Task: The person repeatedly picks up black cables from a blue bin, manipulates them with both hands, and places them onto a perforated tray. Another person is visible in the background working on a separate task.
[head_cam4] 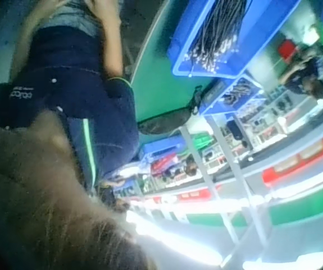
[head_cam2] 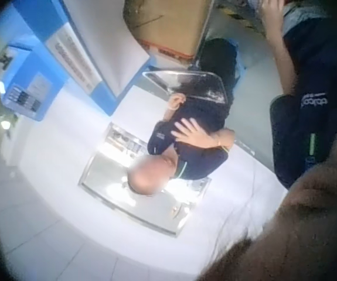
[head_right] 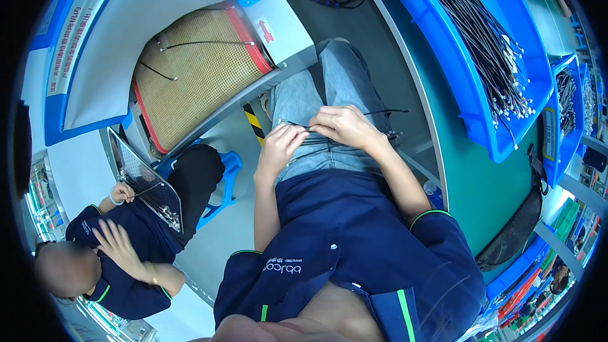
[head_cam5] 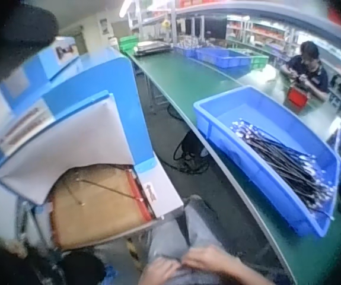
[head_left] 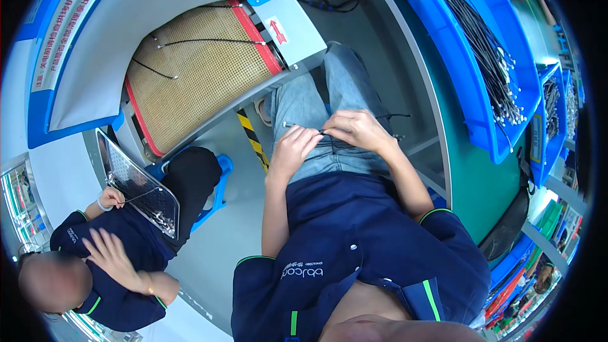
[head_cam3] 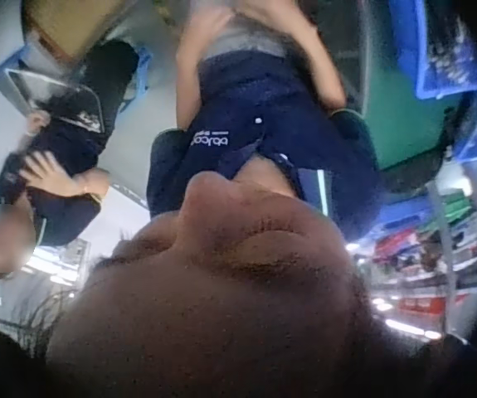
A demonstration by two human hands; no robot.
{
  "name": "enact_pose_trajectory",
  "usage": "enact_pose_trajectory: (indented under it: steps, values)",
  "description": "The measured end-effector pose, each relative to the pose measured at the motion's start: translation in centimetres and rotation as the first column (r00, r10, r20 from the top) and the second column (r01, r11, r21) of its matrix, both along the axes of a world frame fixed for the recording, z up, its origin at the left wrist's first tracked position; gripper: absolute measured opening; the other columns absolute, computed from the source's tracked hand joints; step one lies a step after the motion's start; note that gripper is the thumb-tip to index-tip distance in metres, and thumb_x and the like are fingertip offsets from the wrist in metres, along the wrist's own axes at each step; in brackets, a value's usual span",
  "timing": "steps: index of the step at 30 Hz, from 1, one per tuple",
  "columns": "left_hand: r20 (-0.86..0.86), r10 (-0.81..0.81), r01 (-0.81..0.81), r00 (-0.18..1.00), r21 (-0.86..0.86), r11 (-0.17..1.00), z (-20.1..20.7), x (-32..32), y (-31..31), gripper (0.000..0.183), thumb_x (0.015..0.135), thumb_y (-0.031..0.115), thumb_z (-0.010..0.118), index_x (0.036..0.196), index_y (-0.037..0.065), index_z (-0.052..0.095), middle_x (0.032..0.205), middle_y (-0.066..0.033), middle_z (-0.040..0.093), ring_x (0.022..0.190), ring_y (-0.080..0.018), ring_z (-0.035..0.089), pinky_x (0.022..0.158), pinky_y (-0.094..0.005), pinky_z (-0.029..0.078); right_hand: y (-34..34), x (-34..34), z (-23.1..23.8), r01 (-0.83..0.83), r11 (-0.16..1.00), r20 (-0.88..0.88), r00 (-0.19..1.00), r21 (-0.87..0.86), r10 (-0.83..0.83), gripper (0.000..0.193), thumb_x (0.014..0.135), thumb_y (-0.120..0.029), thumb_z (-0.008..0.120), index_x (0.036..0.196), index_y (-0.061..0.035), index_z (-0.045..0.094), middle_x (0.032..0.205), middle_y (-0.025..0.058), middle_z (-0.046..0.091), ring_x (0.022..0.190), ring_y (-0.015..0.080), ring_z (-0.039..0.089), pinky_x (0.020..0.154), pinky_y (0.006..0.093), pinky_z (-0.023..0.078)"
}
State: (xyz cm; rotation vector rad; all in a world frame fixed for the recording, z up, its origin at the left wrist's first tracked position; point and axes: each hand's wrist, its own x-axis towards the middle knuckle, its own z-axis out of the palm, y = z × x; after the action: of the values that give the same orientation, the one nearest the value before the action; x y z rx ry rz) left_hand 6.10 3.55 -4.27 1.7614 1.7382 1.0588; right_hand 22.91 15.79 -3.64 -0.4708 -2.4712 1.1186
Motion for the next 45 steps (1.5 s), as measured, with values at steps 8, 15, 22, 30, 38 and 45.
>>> enact_pose_trajectory:
  steps: [8,15,22,30,38,45]
  values:
    - [-0.103,0.079,-0.070,0.992,0.090,0.994,0.4,-0.3,0.4,0.012,0.076,0.009,0.073,0.083,0.003,0.064,0.079,-0.0075,0.064,0.072,-0.0243,0.061,0.065,-0.0346,0.049,0.5,-0.4,1.4,-0.045,0.999,0.051,0.998,-0.015,0.045,0.011,0.081,-0.015,0.068,0.087,-0.0071,0.066,0.079,0.0064,0.062,0.069,0.0263,0.062,0.060,0.0360,0.049]
    - [-0.008,0.106,-0.105,0.994,0.077,0.992,0.5,0.1,0.4,0.019,0.078,0.007,0.071,0.095,0.003,0.063,0.087,-0.0094,0.065,0.078,-0.0255,0.063,0.067,-0.0341,0.049,0.3,-0.6,0.9,0.007,0.999,0.032,0.999,-0.053,-0.005,0.012,0.082,-0.016,0.068,0.089,-0.0067,0.068,0.082,0.0074,0.064,0.071,0.0264,0.063,0.062,0.0353,0.050]
    - [0.008,0.132,-0.132,0.991,0.069,0.989,1.6,-0.3,0.4,0.017,0.077,0.005,0.072,0.092,0.002,0.065,0.082,-0.0097,0.066,0.075,-0.0228,0.065,0.065,-0.0319,0.050,0.4,-0.8,1.6,0.011,0.992,0.024,1.000,-0.124,-0.008,0.012,0.083,-0.016,0.068,0.090,-0.0063,0.068,0.083,0.0077,0.064,0.073,0.0253,0.063,0.064,0.0337,0.050]
    - [0.093,0.184,-0.187,0.979,0.030,0.982,1.6,-0.1,0.2,0.023,0.074,0.001,0.074,0.095,0.002,0.065,0.084,-0.0098,0.068,0.076,-0.0193,0.067,0.067,-0.0290,0.052,0.6,-0.7,1.7,0.055,0.992,-0.047,0.997,-0.111,-0.061,0.012,0.081,-0.020,0.069,0.085,-0.0090,0.069,0.079,0.0042,0.063,0.068,0.0240,0.063,0.059,0.0336,0.049]
    - [0.012,0.144,-0.144,0.990,0.098,0.985,1.7,0.1,0.6,0.018,0.074,0.000,0.073,0.090,0.002,0.066,0.082,-0.0095,0.067,0.073,-0.0218,0.064,0.066,-0.0312,0.050,0.4,-0.6,1.9,0.074,0.997,0.024,0.997,-0.029,-0.074,0.013,0.077,-0.018,0.073,0.088,-0.0111,0.072,0.076,0.0033,0.062,0.064,0.0206,0.062,0.057,0.0307,0.050]
    - [0.034,0.174,-0.176,0.984,0.104,0.979,2.0,0.1,0.6,0.015,0.073,-0.002,0.072,0.087,0.002,0.067,0.083,-0.0087,0.067,0.075,-0.0229,0.064,0.067,-0.0322,0.051,0.7,-0.1,1.5,0.099,0.979,-0.052,0.993,-0.179,-0.109,0.012,0.079,-0.014,0.072,0.088,-0.0057,0.071,0.079,0.0075,0.063,0.071,0.0217,0.063,0.061,0.0320,0.050]
